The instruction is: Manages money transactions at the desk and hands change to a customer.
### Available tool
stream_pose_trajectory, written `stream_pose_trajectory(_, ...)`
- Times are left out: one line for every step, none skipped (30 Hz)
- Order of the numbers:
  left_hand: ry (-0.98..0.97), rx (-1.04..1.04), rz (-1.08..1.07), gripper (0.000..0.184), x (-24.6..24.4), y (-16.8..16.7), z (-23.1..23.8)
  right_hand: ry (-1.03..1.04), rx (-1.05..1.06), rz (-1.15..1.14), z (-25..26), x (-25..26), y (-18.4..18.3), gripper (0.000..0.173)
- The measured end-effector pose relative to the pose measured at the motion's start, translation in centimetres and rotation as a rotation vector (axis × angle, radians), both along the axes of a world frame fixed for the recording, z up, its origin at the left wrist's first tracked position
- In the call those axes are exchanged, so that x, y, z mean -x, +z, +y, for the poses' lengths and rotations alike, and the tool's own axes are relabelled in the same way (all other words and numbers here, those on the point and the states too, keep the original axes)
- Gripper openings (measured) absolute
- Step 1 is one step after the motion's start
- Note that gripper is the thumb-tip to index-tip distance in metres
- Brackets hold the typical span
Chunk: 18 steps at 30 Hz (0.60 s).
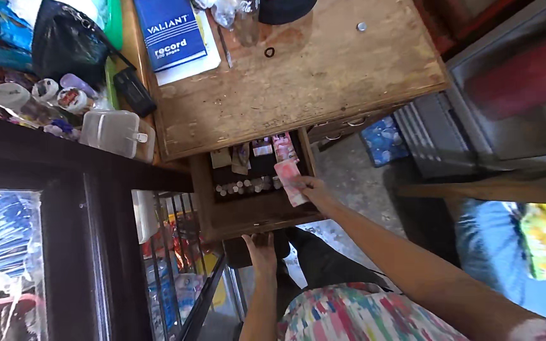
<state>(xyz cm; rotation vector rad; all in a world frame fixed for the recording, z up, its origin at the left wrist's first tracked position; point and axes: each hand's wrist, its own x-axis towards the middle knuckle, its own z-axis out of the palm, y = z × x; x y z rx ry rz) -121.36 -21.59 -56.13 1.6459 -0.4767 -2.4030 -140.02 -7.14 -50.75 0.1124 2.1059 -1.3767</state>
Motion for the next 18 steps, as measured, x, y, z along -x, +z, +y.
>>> stream_pose_trajectory(-0.003,-0.003,0.006,0.072,-0.1,0.0,-0.1,-0.036,-0.023,0.009,-0.5,0.8,-0.2,0.030)
stream_pose_trajectory(-0.005,-0.008,0.012,0.073,-0.1,0.0,-0.1,-0.063,-0.046,0.018,-0.9,1.6,-0.3,0.028)
stream_pose_trajectory(-0.006,-0.011,0.016,0.072,-0.1,0.0,-0.1,-0.070,-0.069,0.015,-1.1,2.5,-0.4,0.028)
stream_pose_trajectory(-0.002,-0.010,0.014,0.072,-0.2,-0.1,0.0,-0.066,-0.090,0.015,-1.1,3.4,-0.9,0.027)
stream_pose_trajectory(0.004,-0.008,0.015,0.071,-0.2,-0.2,0.0,-0.062,-0.107,0.010,-1.2,4.3,-1.5,0.027)
stream_pose_trajectory(0.005,-0.004,0.015,0.070,-0.1,-0.3,0.1,-0.065,-0.124,-0.013,-1.4,5.2,-1.8,0.028)
stream_pose_trajectory(0.007,-0.006,0.016,0.069,-0.1,-0.3,0.1,-0.072,-0.144,-0.037,-1.8,6.1,-1.9,0.028)
stream_pose_trajectory(0.011,-0.012,0.017,0.069,-0.1,-0.3,0.1,-0.079,-0.167,-0.056,-2.4,7.0,-2.0,0.028)
stream_pose_trajectory(0.017,-0.016,0.013,0.069,-0.1,-0.3,0.1,-0.080,-0.194,-0.057,-3.0,7.9,-2.2,0.028)
stream_pose_trajectory(0.024,-0.020,0.016,0.070,-0.1,-0.2,0.1,-0.086,-0.226,-0.057,-3.8,9.1,-2.4,0.029)
stream_pose_trajectory(0.031,-0.021,0.018,0.070,0.0,-0.2,0.2,-0.080,-0.262,-0.050,-4.5,10.1,-2.7,0.029)
stream_pose_trajectory(0.038,-0.019,0.016,0.070,0.1,-0.3,0.2,-0.066,-0.301,-0.028,-5.1,11.0,-2.6,0.029)
stream_pose_trajectory(0.044,-0.018,0.005,0.069,0.2,-0.3,0.3,-0.032,-0.331,0.012,-5.7,11.6,-2.1,0.031)
stream_pose_trajectory(0.050,-0.019,-0.008,0.069,0.3,-0.3,0.3,0.010,-0.348,0.061,-6.2,12.0,-1.3,0.034)
stream_pose_trajectory(0.056,-0.025,-0.022,0.069,0.3,-0.2,0.4,0.055,-0.376,0.126,-6.5,12.2,-0.8,0.038)
stream_pose_trajectory(0.059,-0.028,-0.026,0.069,0.3,-0.3,0.4,0.087,-0.404,0.191,-6.8,12.2,-0.6,0.042)
stream_pose_trajectory(0.059,-0.032,-0.023,0.069,0.2,-0.3,0.4,0.120,-0.432,0.240,-6.8,12.3,-1.1,0.047)
stream_pose_trajectory(0.061,-0.033,-0.019,0.069,0.2,-0.3,0.4,0.153,-0.464,0.287,-6.7,12.2,-1.7,0.049)
